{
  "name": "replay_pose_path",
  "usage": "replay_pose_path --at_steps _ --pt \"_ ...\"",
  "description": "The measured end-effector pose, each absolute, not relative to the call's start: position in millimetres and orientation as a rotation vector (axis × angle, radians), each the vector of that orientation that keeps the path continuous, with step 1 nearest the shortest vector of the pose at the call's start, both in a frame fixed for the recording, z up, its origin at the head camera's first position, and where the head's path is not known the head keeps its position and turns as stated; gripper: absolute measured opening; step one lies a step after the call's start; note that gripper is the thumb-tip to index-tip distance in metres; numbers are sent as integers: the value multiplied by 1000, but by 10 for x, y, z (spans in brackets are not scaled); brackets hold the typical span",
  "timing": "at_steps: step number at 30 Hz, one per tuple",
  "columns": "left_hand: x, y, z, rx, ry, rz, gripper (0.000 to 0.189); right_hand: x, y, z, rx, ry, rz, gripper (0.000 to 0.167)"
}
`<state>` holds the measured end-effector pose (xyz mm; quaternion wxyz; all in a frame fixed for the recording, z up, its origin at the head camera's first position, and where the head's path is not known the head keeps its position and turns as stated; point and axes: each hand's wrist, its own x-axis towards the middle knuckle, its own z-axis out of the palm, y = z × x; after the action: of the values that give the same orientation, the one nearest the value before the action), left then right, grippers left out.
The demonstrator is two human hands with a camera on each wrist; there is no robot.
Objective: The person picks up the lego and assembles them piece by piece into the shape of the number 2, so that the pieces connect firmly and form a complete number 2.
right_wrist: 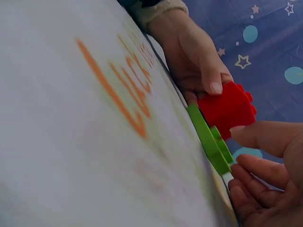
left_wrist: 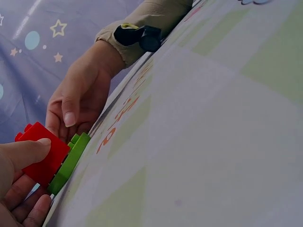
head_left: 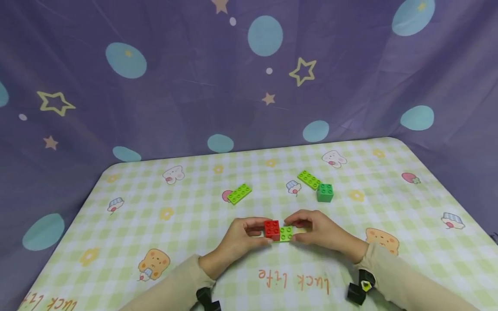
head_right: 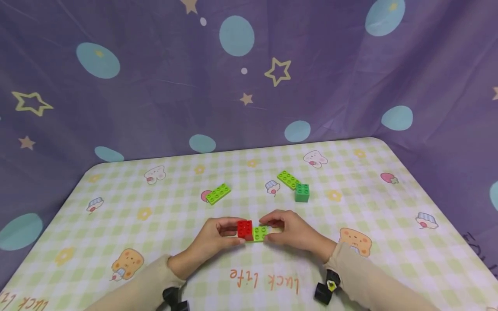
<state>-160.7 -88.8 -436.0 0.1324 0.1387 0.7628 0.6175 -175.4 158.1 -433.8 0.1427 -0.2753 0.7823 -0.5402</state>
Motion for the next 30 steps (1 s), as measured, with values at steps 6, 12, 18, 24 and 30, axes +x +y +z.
replay_pose_path --at_steps 6,12,18,24,30 --pt "-1607 -891 -4361 393 2213 1795 41 -1929 1548 -4280 -787 2324 -1531 34" --pt "-1608 -895 -4360 413 2200 1806 41 -2146 1427 -4217 -729 2322 -1576 35" --pt "-1611 -893 -4364 425 2185 1806 41 -2357 1287 -4151 -777 2312 -1539 38" --pt "-1617 -898 -4366 436 2183 1795 41 -2576 1112 -4111 -778 2268 -1487 41" --pt "-1608 -903 -4352 432 2196 1795 42 -2765 909 -4094 -732 2212 -1479 44"
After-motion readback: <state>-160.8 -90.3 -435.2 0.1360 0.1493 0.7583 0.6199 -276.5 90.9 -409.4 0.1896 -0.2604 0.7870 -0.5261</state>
